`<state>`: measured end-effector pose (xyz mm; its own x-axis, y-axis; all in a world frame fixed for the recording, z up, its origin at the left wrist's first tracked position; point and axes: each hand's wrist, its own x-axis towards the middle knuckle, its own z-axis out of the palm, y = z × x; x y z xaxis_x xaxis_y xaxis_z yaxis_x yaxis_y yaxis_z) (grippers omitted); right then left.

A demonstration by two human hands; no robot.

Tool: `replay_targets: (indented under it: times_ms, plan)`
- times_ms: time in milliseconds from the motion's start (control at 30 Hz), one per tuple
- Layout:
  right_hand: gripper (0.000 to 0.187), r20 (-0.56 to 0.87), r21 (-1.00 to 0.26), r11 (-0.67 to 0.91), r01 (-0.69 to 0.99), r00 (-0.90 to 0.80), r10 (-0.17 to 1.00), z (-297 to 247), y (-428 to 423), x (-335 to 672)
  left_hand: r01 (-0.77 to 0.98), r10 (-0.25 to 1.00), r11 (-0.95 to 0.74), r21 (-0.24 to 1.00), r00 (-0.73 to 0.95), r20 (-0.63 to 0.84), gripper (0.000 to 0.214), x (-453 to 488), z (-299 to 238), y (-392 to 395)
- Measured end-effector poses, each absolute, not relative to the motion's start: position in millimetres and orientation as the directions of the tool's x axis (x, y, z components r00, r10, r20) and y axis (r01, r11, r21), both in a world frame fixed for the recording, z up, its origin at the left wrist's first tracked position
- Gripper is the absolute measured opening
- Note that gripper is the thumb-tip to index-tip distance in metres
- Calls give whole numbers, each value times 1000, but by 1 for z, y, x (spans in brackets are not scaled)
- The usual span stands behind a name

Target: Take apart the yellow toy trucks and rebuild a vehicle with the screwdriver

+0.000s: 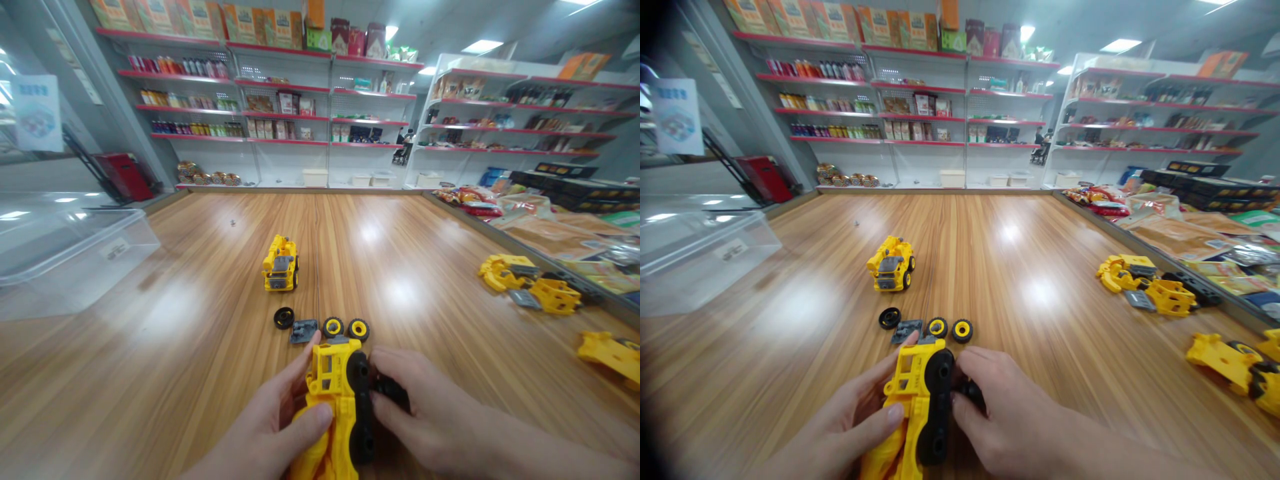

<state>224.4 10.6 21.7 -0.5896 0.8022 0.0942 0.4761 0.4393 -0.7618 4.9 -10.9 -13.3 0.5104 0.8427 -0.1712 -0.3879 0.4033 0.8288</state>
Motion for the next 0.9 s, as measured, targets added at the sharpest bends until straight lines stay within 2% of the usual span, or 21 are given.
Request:
replay_targets:
  times_ms: [167, 433, 600, 767, 900]
  plan:
    - [21, 92, -749, 463, 474, -617, 781, 25, 10, 224, -405, 847, 418, 813, 498, -187, 72, 6, -14, -12]
    - [13, 85, -751, 450, 484, -605, 792, 19, 12, 225, -456, 846, 386, 802, 521, -111, 69, 4, -26, -9]
    - [25, 31, -726, 425, 540, -592, 805, 22, 11, 224, -457, 817, 427, 781, 565, -116, 60, 6, -22, -10]
    - [14, 94, -755, 436, 489, -578, 811, 25, 11, 223, -481, 848, 415, 772, 513, -136, 62, 8, -20, -10]
    - [15, 97, -761, 430, 486, -570, 816, 24, 11, 222, -443, 832, 439, 781, 528, -168, 64, 4, -23, -8]
